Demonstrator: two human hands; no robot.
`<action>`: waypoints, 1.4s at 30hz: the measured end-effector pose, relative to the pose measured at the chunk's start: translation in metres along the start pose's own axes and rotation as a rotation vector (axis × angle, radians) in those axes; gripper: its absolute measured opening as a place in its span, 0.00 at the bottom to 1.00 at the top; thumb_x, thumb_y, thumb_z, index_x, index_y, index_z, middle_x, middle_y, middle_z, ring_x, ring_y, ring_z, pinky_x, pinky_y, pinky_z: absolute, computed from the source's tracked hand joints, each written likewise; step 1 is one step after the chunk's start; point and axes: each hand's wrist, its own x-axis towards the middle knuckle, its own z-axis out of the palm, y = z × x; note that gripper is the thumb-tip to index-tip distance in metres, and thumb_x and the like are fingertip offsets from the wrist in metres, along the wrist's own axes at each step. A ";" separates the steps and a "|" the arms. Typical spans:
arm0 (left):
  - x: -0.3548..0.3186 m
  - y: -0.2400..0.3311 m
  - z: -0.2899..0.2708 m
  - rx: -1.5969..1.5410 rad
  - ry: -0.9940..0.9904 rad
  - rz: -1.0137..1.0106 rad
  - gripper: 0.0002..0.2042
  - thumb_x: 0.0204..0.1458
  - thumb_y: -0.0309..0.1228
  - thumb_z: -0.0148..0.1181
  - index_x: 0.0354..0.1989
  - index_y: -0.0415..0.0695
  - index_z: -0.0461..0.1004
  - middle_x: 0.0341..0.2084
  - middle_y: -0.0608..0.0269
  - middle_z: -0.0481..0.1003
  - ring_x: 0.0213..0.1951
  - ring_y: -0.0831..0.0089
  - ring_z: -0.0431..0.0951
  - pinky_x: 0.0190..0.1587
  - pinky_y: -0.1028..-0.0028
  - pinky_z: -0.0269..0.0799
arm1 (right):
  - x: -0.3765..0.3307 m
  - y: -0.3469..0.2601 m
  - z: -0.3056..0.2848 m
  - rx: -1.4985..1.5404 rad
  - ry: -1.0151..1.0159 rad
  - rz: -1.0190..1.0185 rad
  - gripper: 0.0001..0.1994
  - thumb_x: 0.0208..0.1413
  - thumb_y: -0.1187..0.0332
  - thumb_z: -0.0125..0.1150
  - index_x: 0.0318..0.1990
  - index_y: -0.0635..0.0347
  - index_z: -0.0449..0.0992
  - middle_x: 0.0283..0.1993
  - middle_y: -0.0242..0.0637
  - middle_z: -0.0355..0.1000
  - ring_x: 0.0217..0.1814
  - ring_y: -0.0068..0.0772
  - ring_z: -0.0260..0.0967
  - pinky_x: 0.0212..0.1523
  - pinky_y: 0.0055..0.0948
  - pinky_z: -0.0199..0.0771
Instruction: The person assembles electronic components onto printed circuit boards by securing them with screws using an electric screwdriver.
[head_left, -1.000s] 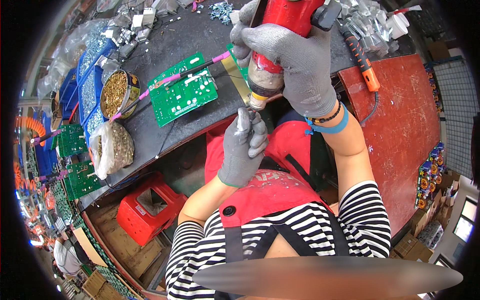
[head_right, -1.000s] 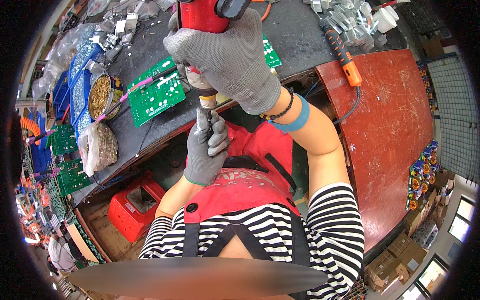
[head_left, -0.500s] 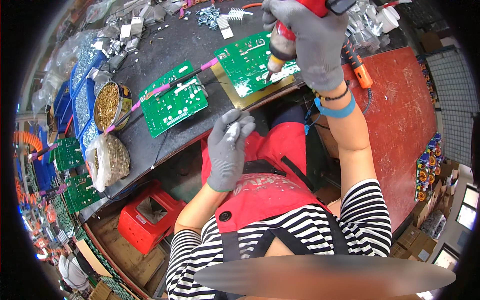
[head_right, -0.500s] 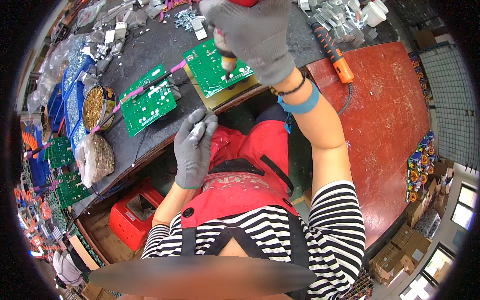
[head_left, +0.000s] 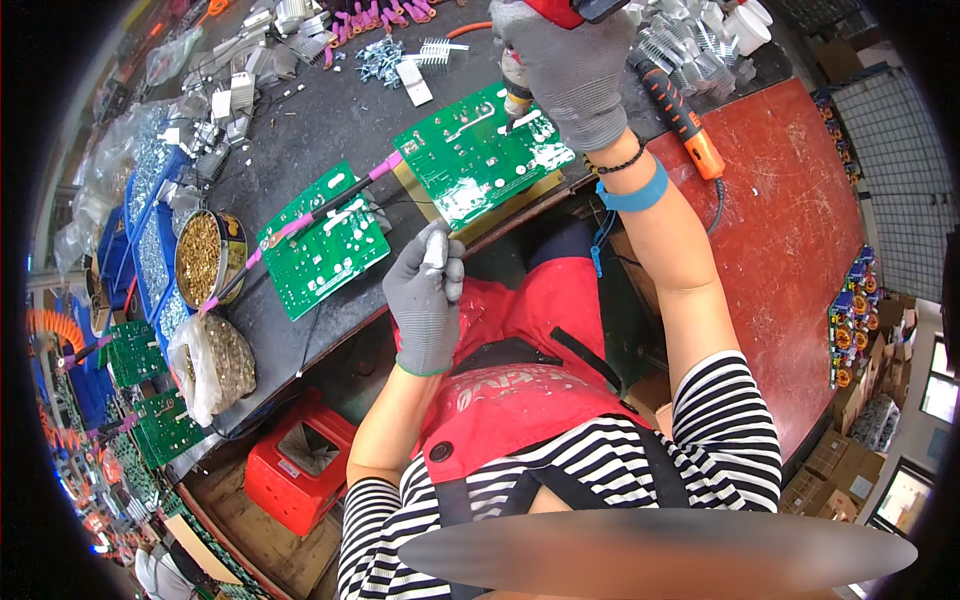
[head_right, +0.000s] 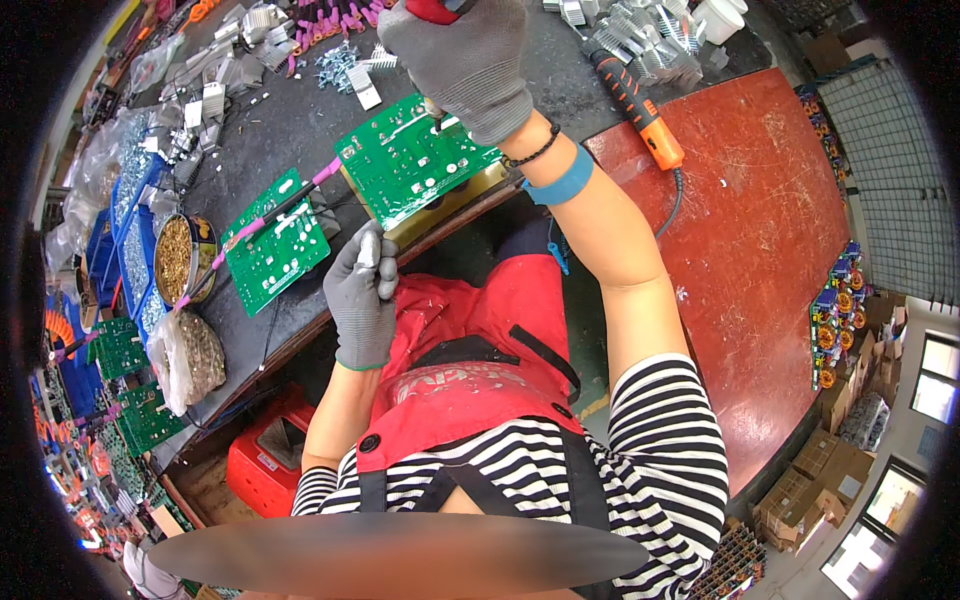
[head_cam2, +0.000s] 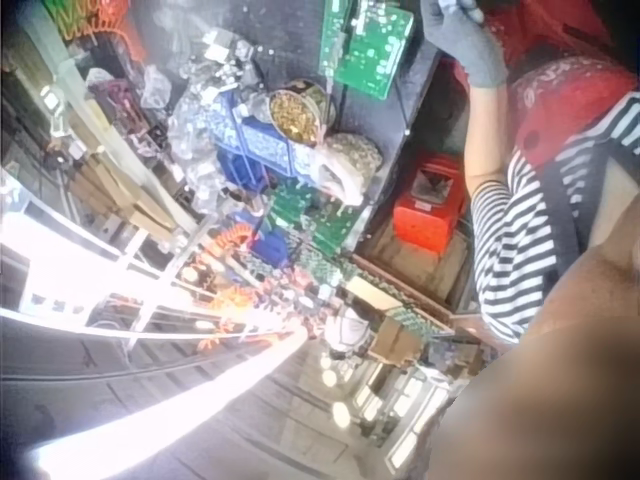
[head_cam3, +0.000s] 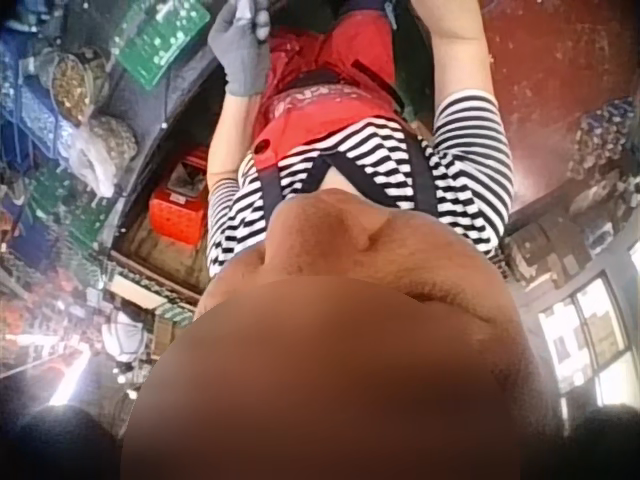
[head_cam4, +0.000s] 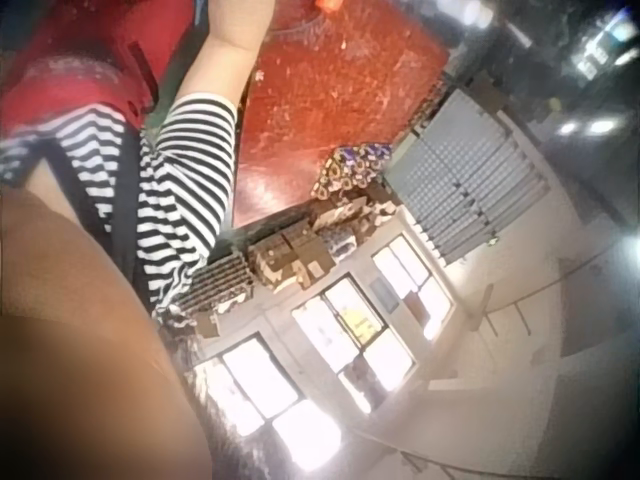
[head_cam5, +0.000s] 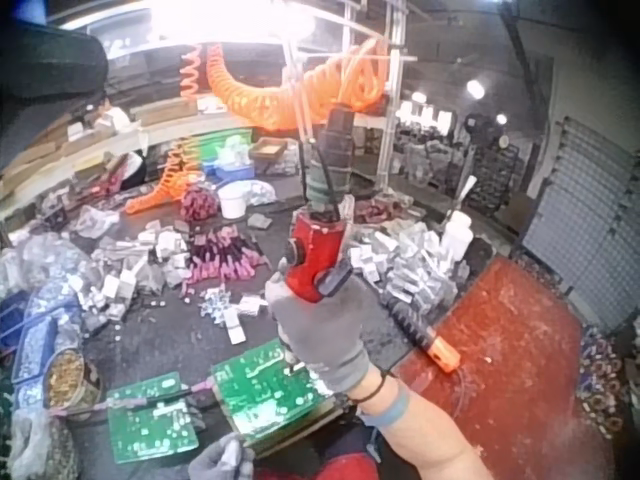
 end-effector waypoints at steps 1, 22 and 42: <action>0.001 0.000 0.001 0.000 0.000 -0.004 0.13 0.59 0.29 0.54 0.48 0.34 0.72 0.28 0.60 0.75 0.20 0.85 0.68 0.18 0.86 0.59 | 0.000 0.002 -0.001 -0.044 -0.035 -0.006 0.06 0.43 0.68 0.63 0.26 0.58 0.73 0.18 0.34 0.70 0.20 0.34 0.71 0.23 0.32 0.68; 0.002 0.004 0.001 -0.027 -0.038 -0.039 0.11 0.58 0.27 0.55 0.45 0.33 0.71 0.29 0.57 0.76 0.21 0.82 0.70 0.19 0.85 0.61 | 0.004 -0.019 0.000 0.324 -0.165 0.413 0.07 0.45 0.75 0.62 0.33 0.61 0.74 0.25 0.32 0.73 0.23 0.24 0.70 0.26 0.24 0.70; -0.027 0.004 -0.012 -0.320 -0.417 -0.202 0.12 0.51 0.40 0.65 0.31 0.46 0.70 0.23 0.65 0.69 0.16 0.83 0.61 0.17 0.86 0.54 | -0.017 -0.100 0.001 0.687 -0.504 1.018 0.12 0.44 0.78 0.62 0.39 0.65 0.72 0.31 0.35 0.73 0.24 0.17 0.67 0.18 0.17 0.63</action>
